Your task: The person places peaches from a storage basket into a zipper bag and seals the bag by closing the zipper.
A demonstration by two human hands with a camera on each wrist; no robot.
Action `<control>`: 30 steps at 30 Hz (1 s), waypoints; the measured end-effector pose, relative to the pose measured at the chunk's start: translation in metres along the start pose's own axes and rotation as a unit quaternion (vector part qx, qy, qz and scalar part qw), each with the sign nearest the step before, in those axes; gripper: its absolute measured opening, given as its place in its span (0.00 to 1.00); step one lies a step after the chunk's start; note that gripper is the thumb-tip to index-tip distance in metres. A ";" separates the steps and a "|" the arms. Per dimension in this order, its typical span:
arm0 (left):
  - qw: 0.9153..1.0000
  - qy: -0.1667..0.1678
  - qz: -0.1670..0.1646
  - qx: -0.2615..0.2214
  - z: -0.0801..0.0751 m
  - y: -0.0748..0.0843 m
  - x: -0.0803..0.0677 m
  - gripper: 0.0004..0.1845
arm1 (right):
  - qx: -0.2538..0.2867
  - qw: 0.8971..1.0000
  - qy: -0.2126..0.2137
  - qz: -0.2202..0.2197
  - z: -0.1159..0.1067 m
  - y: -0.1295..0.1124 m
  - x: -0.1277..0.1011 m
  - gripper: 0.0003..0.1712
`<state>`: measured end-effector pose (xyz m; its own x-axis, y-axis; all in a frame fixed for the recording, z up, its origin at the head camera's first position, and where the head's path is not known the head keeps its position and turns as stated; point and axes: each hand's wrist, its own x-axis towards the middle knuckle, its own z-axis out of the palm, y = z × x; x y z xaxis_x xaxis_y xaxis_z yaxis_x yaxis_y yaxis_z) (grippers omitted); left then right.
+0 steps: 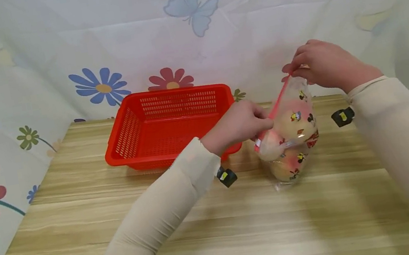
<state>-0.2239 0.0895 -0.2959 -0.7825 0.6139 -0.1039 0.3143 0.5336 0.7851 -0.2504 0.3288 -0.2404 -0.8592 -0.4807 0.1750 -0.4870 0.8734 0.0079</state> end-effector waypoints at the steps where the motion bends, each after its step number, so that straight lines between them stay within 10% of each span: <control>1: 1.000 0.003 -0.001 0.006 -0.003 0.000 0.001 0.13 | -0.002 1.000 0.003 0.003 -0.001 0.003 -0.005 0.09; 16: 0.996 0.012 0.024 0.081 -0.032 0.003 0.012 0.10 | 0.013 0.996 -0.037 0.081 -0.012 0.003 -0.076 0.09; 30: 0.989 -0.118 0.076 0.035 -0.045 0.033 -0.007 0.05 | 0.020 0.992 -0.066 0.107 -0.025 -0.011 -0.132 0.10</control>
<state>-0.2320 0.0771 -0.2417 -0.5780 0.8050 -0.1336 0.4618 0.4576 0.7599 -0.1278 0.3850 -0.2393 -0.9551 -0.2940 0.0371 -0.2957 0.9537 -0.0555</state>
